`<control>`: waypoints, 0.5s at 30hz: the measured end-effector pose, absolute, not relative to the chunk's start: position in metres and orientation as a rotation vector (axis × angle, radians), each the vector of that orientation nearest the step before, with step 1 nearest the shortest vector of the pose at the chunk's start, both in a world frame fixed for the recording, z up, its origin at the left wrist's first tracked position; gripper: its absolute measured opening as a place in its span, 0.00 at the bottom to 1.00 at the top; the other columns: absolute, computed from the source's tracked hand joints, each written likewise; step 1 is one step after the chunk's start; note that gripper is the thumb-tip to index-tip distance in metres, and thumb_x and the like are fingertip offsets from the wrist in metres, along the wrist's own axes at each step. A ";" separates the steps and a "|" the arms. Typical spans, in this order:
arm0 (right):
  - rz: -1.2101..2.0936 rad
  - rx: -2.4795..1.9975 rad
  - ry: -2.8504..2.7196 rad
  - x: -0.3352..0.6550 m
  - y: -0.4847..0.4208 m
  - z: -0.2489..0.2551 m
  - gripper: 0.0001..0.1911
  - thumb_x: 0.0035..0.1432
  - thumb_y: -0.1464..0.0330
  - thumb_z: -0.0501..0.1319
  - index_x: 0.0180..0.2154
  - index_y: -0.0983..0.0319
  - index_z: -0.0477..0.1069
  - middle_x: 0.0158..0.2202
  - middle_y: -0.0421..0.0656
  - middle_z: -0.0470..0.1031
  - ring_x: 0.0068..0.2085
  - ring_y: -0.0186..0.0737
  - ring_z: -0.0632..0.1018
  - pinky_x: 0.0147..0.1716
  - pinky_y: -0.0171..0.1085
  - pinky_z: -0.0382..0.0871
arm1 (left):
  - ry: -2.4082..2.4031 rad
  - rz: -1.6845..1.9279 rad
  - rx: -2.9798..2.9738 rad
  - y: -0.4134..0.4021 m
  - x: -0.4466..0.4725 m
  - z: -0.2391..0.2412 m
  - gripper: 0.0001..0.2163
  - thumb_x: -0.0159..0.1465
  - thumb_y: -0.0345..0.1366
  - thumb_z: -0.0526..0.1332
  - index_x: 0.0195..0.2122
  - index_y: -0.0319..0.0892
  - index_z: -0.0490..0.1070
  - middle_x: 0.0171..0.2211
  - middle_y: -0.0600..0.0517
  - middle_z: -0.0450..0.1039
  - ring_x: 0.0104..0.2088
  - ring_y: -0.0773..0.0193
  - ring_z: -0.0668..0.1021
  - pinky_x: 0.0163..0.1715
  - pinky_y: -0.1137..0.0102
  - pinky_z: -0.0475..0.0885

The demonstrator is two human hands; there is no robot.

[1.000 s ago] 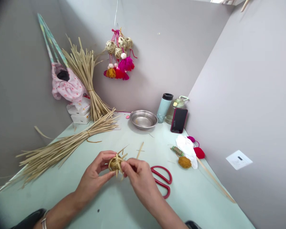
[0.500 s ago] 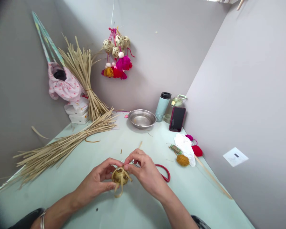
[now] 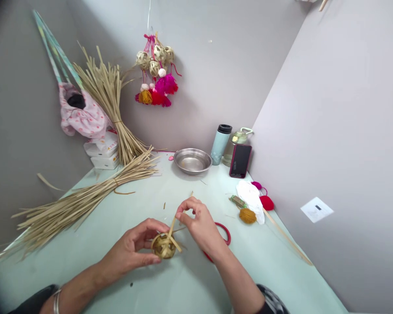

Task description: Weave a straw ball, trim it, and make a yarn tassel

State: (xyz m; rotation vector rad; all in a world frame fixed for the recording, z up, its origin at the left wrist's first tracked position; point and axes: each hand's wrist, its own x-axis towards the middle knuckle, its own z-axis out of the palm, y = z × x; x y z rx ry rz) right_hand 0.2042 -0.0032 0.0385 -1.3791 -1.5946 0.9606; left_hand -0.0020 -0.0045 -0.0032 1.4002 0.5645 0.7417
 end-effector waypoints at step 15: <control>0.926 -1.410 -1.329 0.219 0.009 0.036 0.10 0.57 0.60 0.59 0.34 0.61 0.71 0.36 0.43 0.74 0.41 0.44 0.71 0.44 0.41 0.62 | 0.487 0.651 1.151 -0.005 -0.004 0.011 0.17 0.59 0.40 0.67 0.47 0.41 0.67 0.38 0.48 0.75 0.34 0.62 0.76 0.38 0.65 0.71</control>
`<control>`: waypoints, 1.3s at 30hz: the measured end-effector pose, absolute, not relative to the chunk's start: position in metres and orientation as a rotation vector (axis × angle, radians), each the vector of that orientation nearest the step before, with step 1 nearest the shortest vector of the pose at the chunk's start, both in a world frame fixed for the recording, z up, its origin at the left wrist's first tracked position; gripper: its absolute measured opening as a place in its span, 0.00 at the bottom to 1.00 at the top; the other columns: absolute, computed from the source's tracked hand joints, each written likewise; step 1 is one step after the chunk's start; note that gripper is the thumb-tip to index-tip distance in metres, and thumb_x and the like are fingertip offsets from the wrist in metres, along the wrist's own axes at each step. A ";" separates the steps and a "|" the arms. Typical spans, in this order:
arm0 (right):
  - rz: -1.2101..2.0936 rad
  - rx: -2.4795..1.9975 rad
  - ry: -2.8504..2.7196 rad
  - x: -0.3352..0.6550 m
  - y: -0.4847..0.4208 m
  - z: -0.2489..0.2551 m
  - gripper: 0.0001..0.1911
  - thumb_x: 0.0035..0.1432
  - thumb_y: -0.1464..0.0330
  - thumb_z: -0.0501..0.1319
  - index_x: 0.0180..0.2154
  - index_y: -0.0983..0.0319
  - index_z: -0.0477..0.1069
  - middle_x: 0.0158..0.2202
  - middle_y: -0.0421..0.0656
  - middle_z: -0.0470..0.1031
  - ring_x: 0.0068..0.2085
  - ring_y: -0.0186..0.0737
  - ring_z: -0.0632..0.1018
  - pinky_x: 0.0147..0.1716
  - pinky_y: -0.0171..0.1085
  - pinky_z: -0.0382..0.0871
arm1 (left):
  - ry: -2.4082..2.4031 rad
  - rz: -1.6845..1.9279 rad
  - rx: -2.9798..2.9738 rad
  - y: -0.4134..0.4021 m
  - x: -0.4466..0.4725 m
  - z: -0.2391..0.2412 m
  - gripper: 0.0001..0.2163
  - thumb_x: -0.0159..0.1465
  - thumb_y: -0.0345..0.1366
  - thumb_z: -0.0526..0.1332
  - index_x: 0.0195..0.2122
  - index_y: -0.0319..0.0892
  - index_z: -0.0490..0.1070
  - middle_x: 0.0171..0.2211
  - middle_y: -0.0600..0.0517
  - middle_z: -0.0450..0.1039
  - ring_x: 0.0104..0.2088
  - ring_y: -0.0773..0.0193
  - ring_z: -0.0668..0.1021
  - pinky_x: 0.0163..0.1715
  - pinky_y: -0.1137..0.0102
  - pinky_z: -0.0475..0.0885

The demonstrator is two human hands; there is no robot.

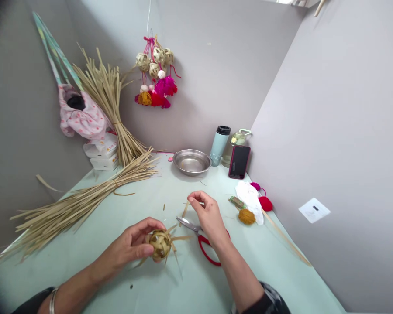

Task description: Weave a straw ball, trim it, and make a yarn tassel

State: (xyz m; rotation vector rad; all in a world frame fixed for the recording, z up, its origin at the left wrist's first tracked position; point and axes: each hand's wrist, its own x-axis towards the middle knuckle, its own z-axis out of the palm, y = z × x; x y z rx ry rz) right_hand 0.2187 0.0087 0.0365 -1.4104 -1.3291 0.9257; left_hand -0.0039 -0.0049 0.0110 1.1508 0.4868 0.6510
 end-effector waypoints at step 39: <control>0.765 -1.177 -1.494 0.157 -0.027 0.016 0.21 0.55 0.68 0.67 0.50 0.53 0.66 0.45 0.42 0.67 0.47 0.44 0.72 0.48 0.42 0.71 | 0.615 0.916 1.028 -0.005 -0.001 0.010 0.20 0.59 0.37 0.67 0.52 0.48 0.67 0.50 0.47 0.72 0.50 0.54 0.74 0.53 0.59 0.64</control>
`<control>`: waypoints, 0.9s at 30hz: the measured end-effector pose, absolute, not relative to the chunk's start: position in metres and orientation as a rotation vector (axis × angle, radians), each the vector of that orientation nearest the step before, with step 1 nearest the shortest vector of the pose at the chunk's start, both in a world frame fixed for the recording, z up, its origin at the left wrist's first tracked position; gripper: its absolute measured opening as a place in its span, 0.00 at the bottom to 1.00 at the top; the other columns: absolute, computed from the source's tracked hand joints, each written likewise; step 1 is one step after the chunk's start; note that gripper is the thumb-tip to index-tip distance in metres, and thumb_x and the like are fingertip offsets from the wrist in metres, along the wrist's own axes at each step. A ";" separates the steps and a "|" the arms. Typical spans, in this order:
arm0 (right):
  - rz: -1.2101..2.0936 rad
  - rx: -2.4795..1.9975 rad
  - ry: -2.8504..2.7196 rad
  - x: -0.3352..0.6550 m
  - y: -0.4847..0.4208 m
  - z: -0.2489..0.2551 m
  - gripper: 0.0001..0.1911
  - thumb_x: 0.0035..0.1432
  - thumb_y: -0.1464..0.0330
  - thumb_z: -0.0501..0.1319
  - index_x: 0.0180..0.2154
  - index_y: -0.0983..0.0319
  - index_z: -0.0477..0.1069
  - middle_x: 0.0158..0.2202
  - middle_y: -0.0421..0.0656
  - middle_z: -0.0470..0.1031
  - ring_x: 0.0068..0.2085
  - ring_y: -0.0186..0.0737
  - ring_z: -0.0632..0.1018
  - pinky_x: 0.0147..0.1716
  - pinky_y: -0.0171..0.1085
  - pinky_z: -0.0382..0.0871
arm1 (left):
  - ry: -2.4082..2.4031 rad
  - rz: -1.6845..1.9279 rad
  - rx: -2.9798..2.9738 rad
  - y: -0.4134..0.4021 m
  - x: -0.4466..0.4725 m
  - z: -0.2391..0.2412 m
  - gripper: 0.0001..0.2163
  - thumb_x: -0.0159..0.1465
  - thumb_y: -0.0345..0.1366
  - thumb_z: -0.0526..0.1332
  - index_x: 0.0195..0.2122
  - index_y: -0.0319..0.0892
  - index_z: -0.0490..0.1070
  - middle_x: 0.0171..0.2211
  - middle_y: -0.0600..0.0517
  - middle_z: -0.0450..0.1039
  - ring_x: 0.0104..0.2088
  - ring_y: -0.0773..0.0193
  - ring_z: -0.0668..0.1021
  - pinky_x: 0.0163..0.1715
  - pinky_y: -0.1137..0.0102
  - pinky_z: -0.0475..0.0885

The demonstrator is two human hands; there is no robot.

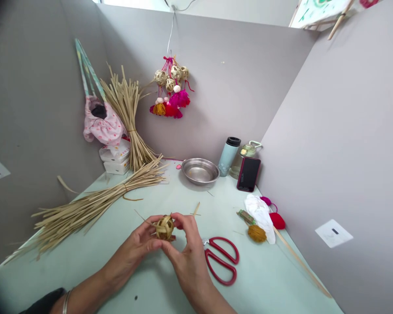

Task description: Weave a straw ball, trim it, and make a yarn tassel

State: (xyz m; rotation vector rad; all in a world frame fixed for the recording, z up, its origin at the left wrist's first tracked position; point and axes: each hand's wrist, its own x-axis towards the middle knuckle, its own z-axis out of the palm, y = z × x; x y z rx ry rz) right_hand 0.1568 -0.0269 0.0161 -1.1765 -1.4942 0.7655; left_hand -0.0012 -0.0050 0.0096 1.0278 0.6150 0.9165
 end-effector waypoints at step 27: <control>1.140 -1.114 -1.361 0.173 -0.029 0.042 0.09 0.58 0.62 0.64 0.30 0.60 0.73 0.27 0.39 0.72 0.31 0.37 0.72 0.32 0.35 0.65 | 0.731 0.918 1.272 0.002 -0.006 0.000 0.23 0.54 0.37 0.70 0.49 0.47 0.66 0.47 0.50 0.69 0.45 0.58 0.74 0.44 0.67 0.68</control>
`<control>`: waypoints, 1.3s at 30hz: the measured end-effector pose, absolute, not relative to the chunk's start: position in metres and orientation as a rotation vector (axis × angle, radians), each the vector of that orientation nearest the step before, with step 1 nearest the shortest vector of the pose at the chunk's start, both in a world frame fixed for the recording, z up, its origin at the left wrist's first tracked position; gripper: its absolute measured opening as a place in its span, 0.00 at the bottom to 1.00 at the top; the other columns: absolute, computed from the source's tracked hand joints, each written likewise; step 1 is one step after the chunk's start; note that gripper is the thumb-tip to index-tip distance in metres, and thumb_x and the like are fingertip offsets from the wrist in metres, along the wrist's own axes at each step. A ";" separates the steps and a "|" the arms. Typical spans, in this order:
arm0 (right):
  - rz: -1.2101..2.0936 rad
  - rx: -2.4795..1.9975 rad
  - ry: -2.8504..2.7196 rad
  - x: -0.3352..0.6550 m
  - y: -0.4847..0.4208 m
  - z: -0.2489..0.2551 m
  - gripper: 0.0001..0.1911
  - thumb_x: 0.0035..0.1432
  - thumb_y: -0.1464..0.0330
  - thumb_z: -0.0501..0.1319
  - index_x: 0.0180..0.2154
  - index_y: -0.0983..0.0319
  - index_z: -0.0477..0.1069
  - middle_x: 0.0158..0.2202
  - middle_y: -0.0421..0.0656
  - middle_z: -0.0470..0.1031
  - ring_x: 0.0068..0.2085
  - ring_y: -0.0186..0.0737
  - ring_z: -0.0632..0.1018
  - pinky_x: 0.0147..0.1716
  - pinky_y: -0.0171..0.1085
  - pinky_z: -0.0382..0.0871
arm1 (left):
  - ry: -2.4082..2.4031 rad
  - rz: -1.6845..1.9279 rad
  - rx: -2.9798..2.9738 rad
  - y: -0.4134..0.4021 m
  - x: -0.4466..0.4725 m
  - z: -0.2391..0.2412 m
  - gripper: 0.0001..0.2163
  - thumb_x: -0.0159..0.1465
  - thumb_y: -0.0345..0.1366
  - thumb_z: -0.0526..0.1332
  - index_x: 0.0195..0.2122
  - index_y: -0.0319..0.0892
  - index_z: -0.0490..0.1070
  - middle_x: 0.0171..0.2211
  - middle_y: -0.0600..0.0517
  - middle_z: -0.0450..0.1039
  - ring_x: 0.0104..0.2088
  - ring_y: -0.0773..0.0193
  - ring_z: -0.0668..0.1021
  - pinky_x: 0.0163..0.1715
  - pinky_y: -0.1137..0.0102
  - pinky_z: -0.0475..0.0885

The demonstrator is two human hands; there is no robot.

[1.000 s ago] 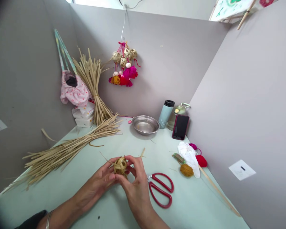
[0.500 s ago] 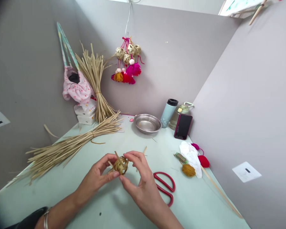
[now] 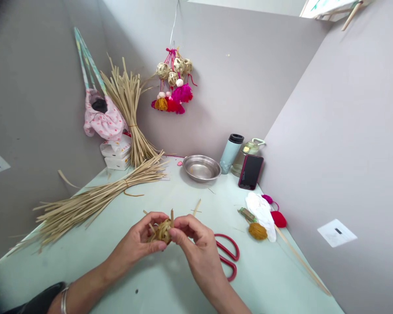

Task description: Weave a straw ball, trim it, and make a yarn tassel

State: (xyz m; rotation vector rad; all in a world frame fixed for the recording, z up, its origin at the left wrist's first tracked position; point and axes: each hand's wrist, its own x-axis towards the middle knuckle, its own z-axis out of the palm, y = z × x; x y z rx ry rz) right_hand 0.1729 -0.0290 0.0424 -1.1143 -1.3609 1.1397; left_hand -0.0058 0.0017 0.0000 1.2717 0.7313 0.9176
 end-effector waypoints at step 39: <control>1.469 -1.150 -1.461 0.220 -0.013 0.052 0.10 0.57 0.62 0.65 0.35 0.64 0.75 0.25 0.39 0.71 0.26 0.32 0.70 0.26 0.32 0.65 | 0.810 0.962 1.286 0.000 -0.005 0.005 0.16 0.56 0.38 0.69 0.42 0.45 0.66 0.38 0.54 0.70 0.41 0.63 0.72 0.42 0.69 0.65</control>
